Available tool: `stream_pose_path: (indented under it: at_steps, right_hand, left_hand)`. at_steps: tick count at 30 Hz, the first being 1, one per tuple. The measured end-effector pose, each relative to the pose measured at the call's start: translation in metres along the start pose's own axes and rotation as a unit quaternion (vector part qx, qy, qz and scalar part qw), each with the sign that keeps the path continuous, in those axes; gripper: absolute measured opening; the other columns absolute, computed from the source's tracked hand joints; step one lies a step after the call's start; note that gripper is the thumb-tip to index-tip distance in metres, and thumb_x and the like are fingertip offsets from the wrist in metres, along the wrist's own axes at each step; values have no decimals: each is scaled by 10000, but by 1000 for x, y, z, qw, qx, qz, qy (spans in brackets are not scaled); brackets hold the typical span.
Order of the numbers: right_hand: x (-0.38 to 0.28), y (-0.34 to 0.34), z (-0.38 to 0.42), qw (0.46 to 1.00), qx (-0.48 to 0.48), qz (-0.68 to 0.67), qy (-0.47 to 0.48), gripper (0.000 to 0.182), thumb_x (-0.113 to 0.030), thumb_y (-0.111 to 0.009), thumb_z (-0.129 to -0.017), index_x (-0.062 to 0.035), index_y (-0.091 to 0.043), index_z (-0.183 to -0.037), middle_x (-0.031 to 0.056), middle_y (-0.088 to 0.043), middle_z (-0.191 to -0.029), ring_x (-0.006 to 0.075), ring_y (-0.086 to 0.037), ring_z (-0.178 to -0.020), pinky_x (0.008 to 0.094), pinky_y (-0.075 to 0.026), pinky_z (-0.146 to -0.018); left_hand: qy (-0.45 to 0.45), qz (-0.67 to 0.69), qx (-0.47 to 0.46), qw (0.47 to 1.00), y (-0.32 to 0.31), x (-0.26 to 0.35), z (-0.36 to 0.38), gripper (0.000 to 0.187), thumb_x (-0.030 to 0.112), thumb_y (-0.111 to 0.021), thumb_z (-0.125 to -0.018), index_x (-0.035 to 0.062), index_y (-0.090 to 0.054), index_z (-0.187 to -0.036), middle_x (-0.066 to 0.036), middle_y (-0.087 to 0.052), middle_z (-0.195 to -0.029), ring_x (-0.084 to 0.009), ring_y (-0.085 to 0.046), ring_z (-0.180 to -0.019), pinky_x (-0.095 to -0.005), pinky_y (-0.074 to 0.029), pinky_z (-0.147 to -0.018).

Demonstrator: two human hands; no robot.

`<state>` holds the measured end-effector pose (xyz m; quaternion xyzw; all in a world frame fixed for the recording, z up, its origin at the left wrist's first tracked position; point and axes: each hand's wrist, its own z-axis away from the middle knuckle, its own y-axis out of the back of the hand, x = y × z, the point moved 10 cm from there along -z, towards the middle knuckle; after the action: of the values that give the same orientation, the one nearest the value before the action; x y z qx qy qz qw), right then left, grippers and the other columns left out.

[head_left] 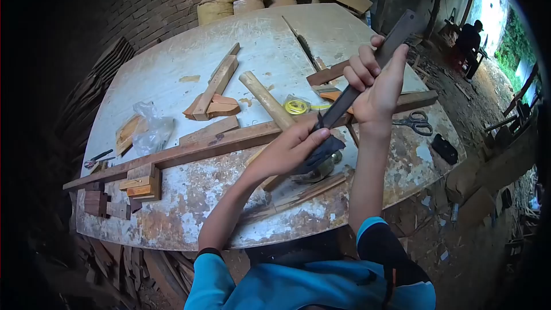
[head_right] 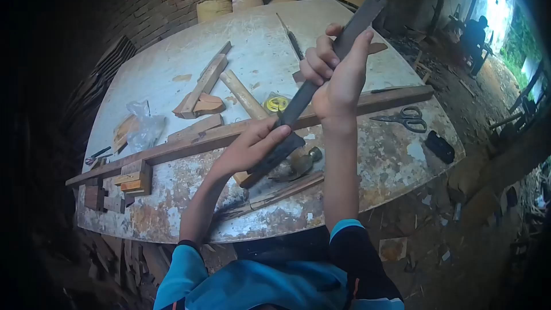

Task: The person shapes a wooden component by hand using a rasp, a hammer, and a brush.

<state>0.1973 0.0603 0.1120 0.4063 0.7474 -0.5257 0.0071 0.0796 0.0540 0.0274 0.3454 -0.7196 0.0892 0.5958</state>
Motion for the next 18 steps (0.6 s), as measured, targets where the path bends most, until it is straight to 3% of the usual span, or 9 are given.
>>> stream_pose_path:
  at_steps: [2, 5, 9, 10, 13, 14, 16, 17, 18]
  right_hand:
    - [2, 0, -1, 1000, -20, 10, -12, 390, -489, -287, -955, -122, -416, -931, -59, -196, -553, 30, -144, -418, 173, -124, -351]
    - [2, -23, 8, 986, -158, -43, -14, 396, -484, -286, -956, -108, -408, -923, -66, -181, -547, 25, -111, -410, 178, -96, -339]
    - [-1, -49, 21, 888, -341, -295, -87, 372, -435, -292, -969, -91, -415, -897, -46, -193, -516, 15, -131, -368, 169, -117, -296]
    - [-4, -50, 23, 874, -338, -337, -93, 317, -354, -328, -983, -83, -440, -863, -26, -245, -488, 20, -168, -342, 178, -129, -284]
    - [-21, -73, 47, 814, -431, -372, -111, 240, -231, -365, -979, -68, -465, -835, -4, -303, -465, 32, -189, -322, 192, -121, -288]
    - [-28, -79, 54, 802, -441, -388, -113, 181, -135, -391, -950, -43, -485, -826, 17, -339, -449, 43, -201, -308, 204, -119, -293]
    - [-42, -92, 70, 733, -508, -439, -109, 155, -106, -402, -940, -19, -496, -853, 18, -346, -449, 47, -231, -311, 203, -138, -303]
    - [-48, -96, 78, 684, -541, -477, -105, 156, -101, -399, -940, -14, -499, -859, 19, -353, -450, 48, -250, -312, 202, -143, -308]
    - [-48, -97, 81, 697, -557, -442, -95, 171, -93, -382, -947, -15, -510, -864, 25, -368, -451, 73, -268, -304, 218, -199, -284]
  left_hand:
    - [72, 89, -17, 993, -11, -10, 1, 426, 432, -413, -947, 58, -488, -758, 29, -427, -592, -74, -412, -532, -200, -354, -481]
    - [136, 191, -70, 970, -28, -26, 8, 468, 475, -374, -945, 74, -445, -716, 31, -406, -600, -60, -410, -540, -213, -352, -470]
    - [42, 194, -84, 976, -41, -3, 11, 497, 532, -345, -929, 86, -415, -719, 20, -390, -576, -72, -397, -498, -219, -331, -444]
    - [49, 250, -97, 962, -46, -2, 15, 459, 508, -385, -932, 112, -411, -701, 71, -351, -602, -42, -307, -527, -209, -254, -455]
    - [39, 241, -146, 959, -49, -2, 17, 558, 618, -436, -851, 81, -407, -706, 7, -419, -579, -79, -429, -507, -216, -337, -453]
    - [27, 262, -165, 950, -53, 0, 18, 556, 615, -468, -836, 78, -411, -704, 6, -420, -565, -77, -426, -487, -216, -330, -434]
    - [4, 303, -206, 930, -62, 7, 21, 557, 609, -530, -805, 73, -420, -699, 2, -422, -536, -75, -421, -447, -215, -316, -397]
    - [39, 319, -232, 918, -66, 5, 24, 524, 578, -539, -817, 76, -427, -714, 2, -439, -532, -68, -427, -432, -209, -324, -383]
    - [76, 336, -258, 903, -67, 5, 29, 491, 547, -548, -830, 80, -434, -730, 2, -456, -528, -60, -433, -417, -202, -332, -370]
